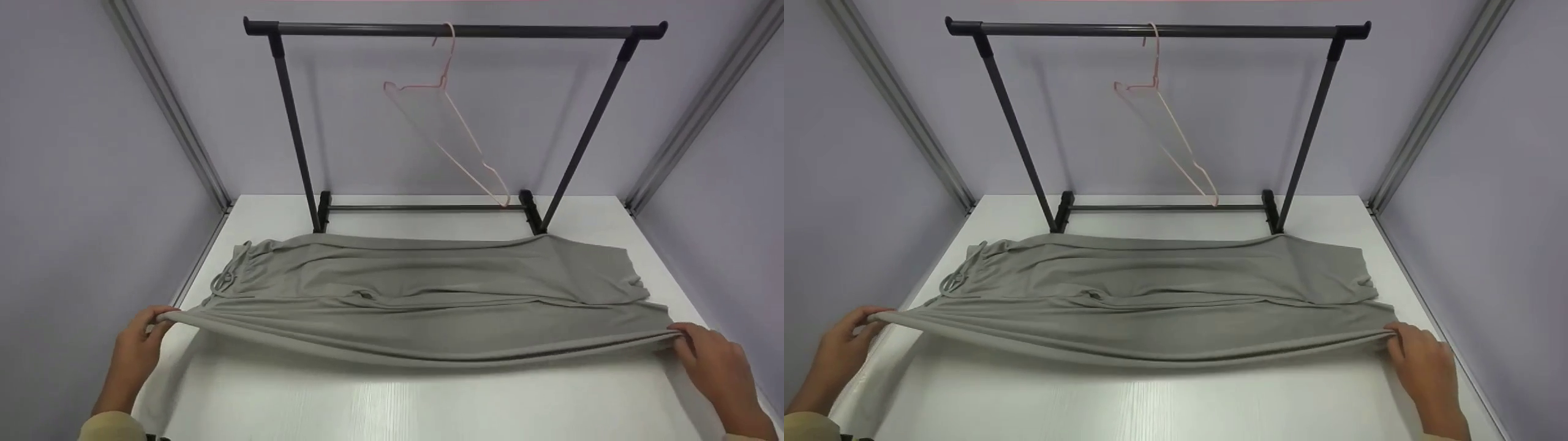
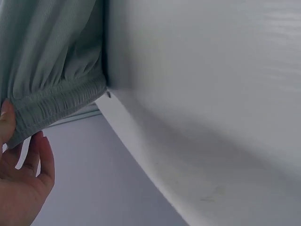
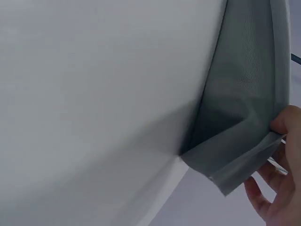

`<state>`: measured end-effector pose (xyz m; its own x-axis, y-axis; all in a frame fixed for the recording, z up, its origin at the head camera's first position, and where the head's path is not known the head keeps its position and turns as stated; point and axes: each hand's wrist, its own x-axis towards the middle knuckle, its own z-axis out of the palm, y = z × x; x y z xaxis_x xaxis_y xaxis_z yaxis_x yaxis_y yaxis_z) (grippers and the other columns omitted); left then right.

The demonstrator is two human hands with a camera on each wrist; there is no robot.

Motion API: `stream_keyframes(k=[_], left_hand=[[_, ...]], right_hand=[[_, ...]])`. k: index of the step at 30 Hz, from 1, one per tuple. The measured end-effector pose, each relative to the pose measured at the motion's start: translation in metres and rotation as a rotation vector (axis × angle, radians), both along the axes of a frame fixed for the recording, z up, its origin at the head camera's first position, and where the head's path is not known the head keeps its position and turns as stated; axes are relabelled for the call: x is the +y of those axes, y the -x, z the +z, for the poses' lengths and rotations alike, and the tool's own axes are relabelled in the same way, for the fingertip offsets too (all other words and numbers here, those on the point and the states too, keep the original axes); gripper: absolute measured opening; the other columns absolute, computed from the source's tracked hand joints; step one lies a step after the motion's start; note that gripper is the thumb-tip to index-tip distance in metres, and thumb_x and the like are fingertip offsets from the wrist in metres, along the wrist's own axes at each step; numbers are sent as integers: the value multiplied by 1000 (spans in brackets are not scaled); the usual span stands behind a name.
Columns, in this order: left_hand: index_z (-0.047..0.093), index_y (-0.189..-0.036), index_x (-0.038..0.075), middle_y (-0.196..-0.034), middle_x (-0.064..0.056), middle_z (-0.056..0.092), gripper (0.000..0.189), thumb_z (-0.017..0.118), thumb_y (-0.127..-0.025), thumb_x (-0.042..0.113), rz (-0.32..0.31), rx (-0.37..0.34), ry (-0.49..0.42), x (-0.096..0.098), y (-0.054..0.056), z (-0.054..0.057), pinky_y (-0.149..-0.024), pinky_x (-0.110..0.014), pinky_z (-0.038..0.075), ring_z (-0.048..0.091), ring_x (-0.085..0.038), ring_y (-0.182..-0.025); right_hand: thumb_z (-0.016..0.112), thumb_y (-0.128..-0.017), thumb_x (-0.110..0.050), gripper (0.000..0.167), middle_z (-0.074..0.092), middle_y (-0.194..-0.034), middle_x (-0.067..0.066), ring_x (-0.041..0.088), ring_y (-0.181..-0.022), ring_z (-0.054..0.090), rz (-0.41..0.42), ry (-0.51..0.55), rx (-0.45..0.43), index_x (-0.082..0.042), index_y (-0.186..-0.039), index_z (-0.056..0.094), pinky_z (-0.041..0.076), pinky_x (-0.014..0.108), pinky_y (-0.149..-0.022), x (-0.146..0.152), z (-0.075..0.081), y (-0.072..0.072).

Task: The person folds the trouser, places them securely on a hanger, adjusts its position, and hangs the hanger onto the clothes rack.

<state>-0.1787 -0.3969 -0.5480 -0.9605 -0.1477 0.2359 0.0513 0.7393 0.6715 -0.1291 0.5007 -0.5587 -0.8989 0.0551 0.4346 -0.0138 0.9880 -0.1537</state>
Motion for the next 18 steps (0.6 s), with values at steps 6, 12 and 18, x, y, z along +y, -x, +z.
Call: stream_keyframes(k=[6,12,18], left_hand=[[57,-119,8,-116,-8,55,30,45,-99,26,51,21,-19,-3,0,15,-73,-20,41,46,-2,-102],[54,-122,6,-120,-11,53,30,42,-100,22,99,20,-46,-8,-3,21,-75,-22,42,51,-7,-101],[52,-121,4,-116,-10,55,27,42,-100,17,124,67,-100,-12,-7,26,-78,-17,46,53,6,-93]], right_hand=[[52,-91,2,16,56,-85,25,42,-76,51,-104,73,79,9,-106,56,36,56,-65,4,16,0],[44,-92,7,16,50,-96,31,49,-91,46,-177,108,112,13,-105,50,29,63,-76,7,24,1],[32,-95,6,20,48,-93,31,49,-87,45,-171,112,260,15,-104,48,33,60,-78,6,29,6]])
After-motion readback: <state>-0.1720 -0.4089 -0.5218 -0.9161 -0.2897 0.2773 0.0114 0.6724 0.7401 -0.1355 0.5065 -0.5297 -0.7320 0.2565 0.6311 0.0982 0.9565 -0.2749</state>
